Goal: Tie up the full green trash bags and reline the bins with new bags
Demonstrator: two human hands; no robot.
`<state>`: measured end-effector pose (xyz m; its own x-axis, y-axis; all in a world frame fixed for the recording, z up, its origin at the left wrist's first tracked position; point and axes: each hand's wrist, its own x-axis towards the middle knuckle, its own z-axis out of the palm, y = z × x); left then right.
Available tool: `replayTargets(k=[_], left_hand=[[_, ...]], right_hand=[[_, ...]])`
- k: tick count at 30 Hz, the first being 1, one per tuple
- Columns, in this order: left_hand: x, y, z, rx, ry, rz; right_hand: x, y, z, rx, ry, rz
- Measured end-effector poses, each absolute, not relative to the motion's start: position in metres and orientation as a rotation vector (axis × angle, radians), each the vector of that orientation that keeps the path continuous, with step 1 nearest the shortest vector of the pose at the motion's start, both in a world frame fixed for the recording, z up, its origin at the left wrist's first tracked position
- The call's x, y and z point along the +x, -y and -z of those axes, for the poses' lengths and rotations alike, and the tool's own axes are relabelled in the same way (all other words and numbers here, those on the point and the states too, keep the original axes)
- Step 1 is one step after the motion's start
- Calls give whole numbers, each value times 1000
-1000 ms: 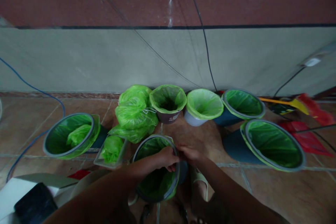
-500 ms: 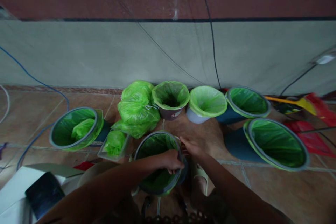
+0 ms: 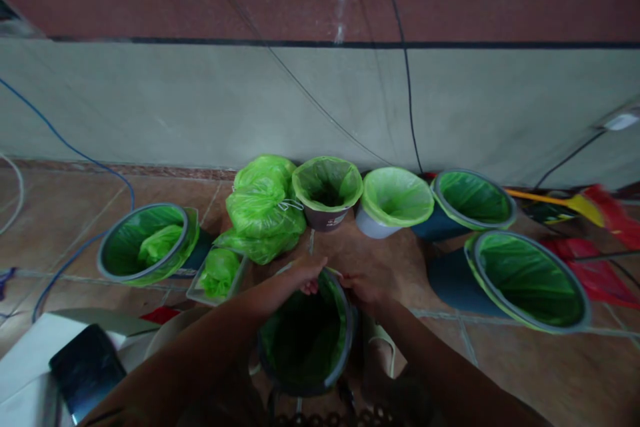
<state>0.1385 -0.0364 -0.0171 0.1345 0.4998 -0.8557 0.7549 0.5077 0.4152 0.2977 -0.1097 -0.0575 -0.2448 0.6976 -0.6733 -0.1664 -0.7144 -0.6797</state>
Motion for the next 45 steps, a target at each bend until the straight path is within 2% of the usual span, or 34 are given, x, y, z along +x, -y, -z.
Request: replayTargets(k=[7,12,18,24,30,41,45], left_hand=[[142,48,13,849,-1546,-30],[143,45,13,1014,-1585,-115],[141,43,5,1345,-1569,-18],[141,53,0,1816,-1446,116],[135,57,0,1877,-1176,226],[129,51,-9,1969,-1245,314],[130,61,-9,1948,-1119,377]], right_hand=[[285,114,46,-1319,559,-2021],[275,117,37,-1333,596,-2012],[279,111,30,-1462,696,-2007],[288,98,27,-1575,630,-1742],[288,96,25,-1501,602,-1803],[294,95,29,-1689,679,-1909],[294,91,27,-1510,626,-1850]])
